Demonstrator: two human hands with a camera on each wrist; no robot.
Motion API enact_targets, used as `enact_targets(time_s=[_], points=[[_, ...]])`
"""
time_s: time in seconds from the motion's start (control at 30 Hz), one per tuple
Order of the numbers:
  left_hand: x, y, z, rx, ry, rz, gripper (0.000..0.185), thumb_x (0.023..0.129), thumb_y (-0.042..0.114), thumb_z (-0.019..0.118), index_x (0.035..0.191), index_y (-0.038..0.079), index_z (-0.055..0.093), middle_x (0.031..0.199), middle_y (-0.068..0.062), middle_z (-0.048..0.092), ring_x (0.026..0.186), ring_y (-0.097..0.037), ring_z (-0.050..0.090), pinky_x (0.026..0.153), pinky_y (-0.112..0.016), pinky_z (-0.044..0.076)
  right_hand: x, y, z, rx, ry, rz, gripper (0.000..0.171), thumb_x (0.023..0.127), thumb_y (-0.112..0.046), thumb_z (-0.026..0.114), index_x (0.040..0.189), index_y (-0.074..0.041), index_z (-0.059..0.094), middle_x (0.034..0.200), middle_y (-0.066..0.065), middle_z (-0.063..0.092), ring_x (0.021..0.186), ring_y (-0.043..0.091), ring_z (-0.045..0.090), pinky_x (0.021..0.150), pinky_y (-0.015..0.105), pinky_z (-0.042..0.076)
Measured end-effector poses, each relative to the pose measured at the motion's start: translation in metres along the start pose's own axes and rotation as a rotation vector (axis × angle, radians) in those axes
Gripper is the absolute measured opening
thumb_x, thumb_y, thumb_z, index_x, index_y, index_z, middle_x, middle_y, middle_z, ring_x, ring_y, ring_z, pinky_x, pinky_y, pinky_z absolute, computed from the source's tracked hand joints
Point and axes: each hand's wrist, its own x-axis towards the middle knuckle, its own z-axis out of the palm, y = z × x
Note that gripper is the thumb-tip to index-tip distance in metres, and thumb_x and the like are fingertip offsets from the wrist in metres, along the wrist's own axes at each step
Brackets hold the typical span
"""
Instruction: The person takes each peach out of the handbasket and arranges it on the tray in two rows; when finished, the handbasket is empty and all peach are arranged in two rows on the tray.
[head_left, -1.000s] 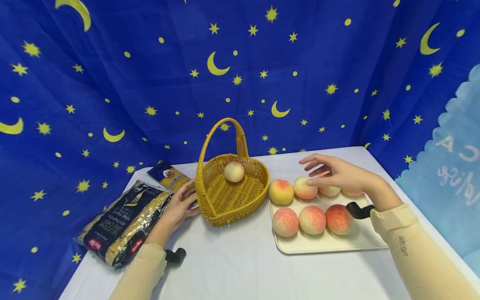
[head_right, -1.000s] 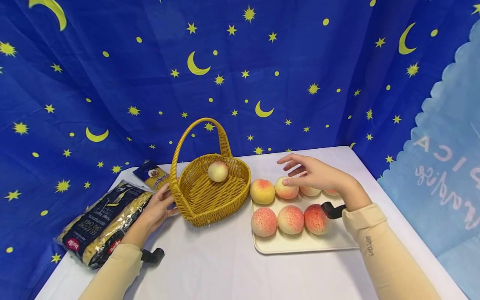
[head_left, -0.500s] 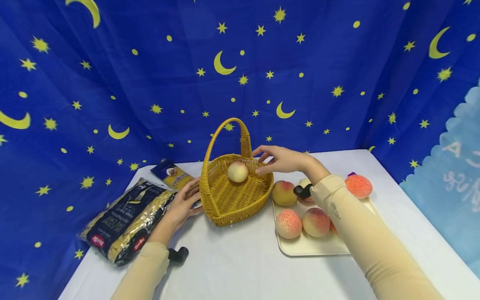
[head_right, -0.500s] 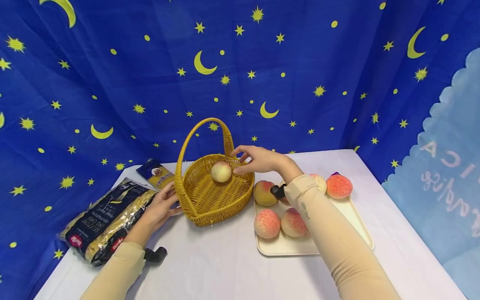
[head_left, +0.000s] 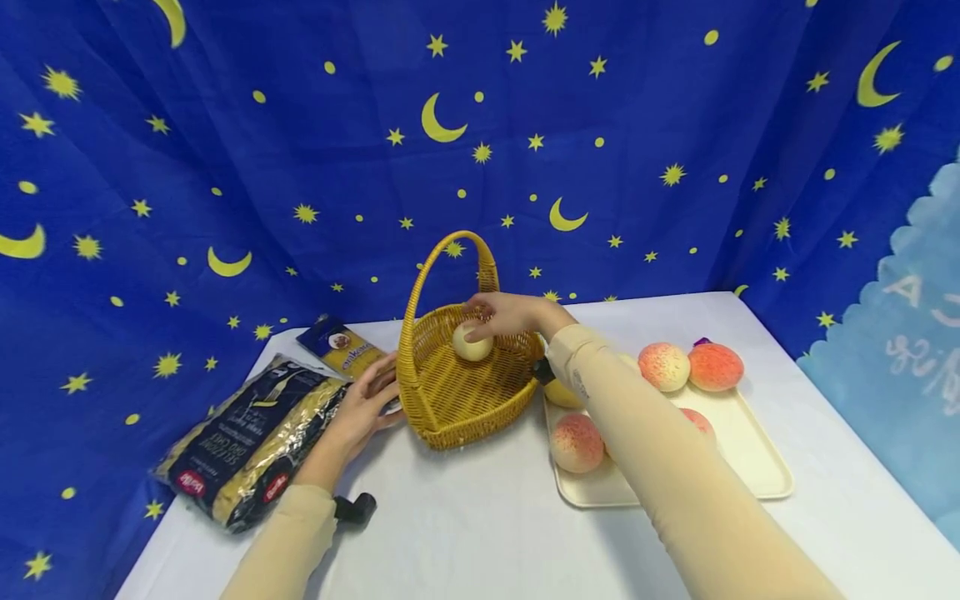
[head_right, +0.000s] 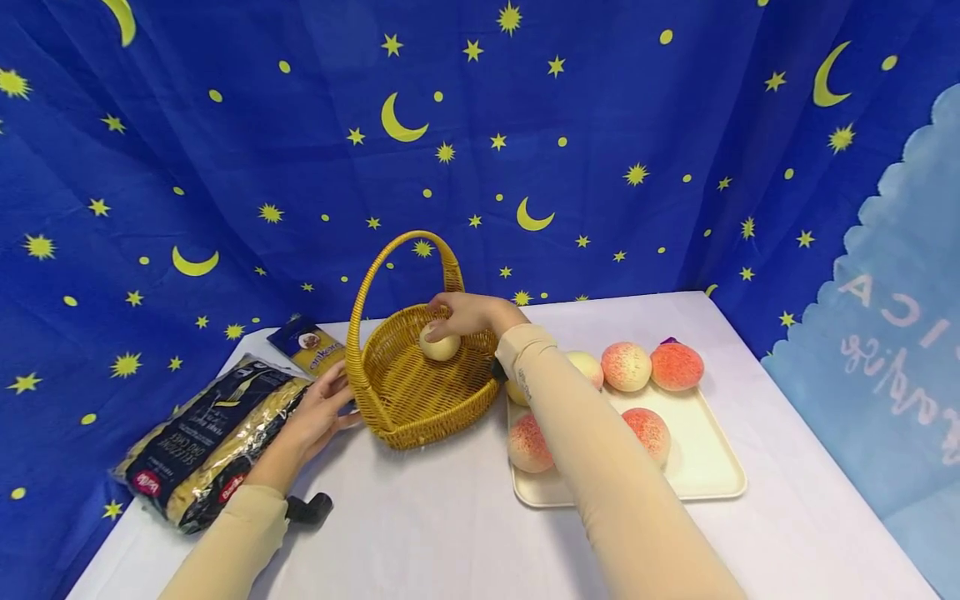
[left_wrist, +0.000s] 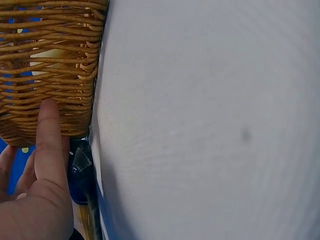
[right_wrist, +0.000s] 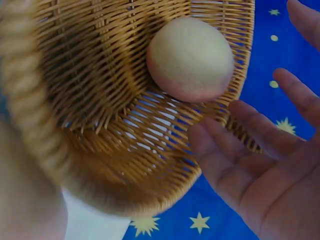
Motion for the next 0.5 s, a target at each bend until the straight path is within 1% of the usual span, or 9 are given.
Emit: enact_targets(time_s=[0.17, 0.27, 0.37, 0.5], points=[[-0.001, 0.001, -0.002, 0.009, 0.001, -0.002, 0.065, 0.112, 0.022, 0.061, 0.169, 0.03, 0.033, 0.173, -0.008, 0.036, 0.155, -0.032, 0.042, 0.116, -0.058, 0.053, 0.01, -0.004, 0.005, 0.014, -0.025, 0.055, 0.073, 0.105, -0.033, 0.068, 0.167, -0.009, 0.037, 0.176, 0.015, 0.031, 0.164, 0.034, 0.028, 0.135, 0.051, 0.029], [0.0, 0.002, -0.001, 0.015, -0.009, 0.004, 0.065, 0.111, 0.023, 0.062, 0.169, 0.03, 0.033, 0.174, -0.009, 0.035, 0.156, -0.033, 0.041, 0.117, -0.058, 0.052, 0.015, -0.004, 0.008, 0.004, -0.035, 0.08, 0.077, 0.105, -0.033, 0.068, 0.169, -0.009, 0.033, 0.178, 0.013, 0.028, 0.165, 0.033, 0.025, 0.136, 0.05, 0.027], [0.0, 0.003, 0.0, 0.015, -0.016, 0.013, 0.066, 0.111, 0.024, 0.062, 0.17, 0.03, 0.032, 0.174, -0.01, 0.034, 0.157, -0.034, 0.04, 0.117, -0.059, 0.052, 0.019, -0.003, 0.01, -0.002, -0.049, 0.093, 0.078, 0.105, -0.033, 0.068, 0.17, -0.009, 0.032, 0.179, 0.012, 0.025, 0.166, 0.033, 0.023, 0.136, 0.049, 0.026], [-0.001, 0.002, -0.001, 0.008, -0.006, 0.01, 0.067, 0.111, 0.023, 0.062, 0.17, 0.03, 0.032, 0.174, -0.01, 0.034, 0.157, -0.034, 0.04, 0.116, -0.059, 0.052, 0.026, -0.002, 0.012, 0.009, -0.07, 0.103, 0.076, 0.106, -0.031, 0.068, 0.169, -0.009, 0.033, 0.181, 0.012, 0.02, 0.166, 0.033, 0.022, 0.135, 0.048, 0.028]])
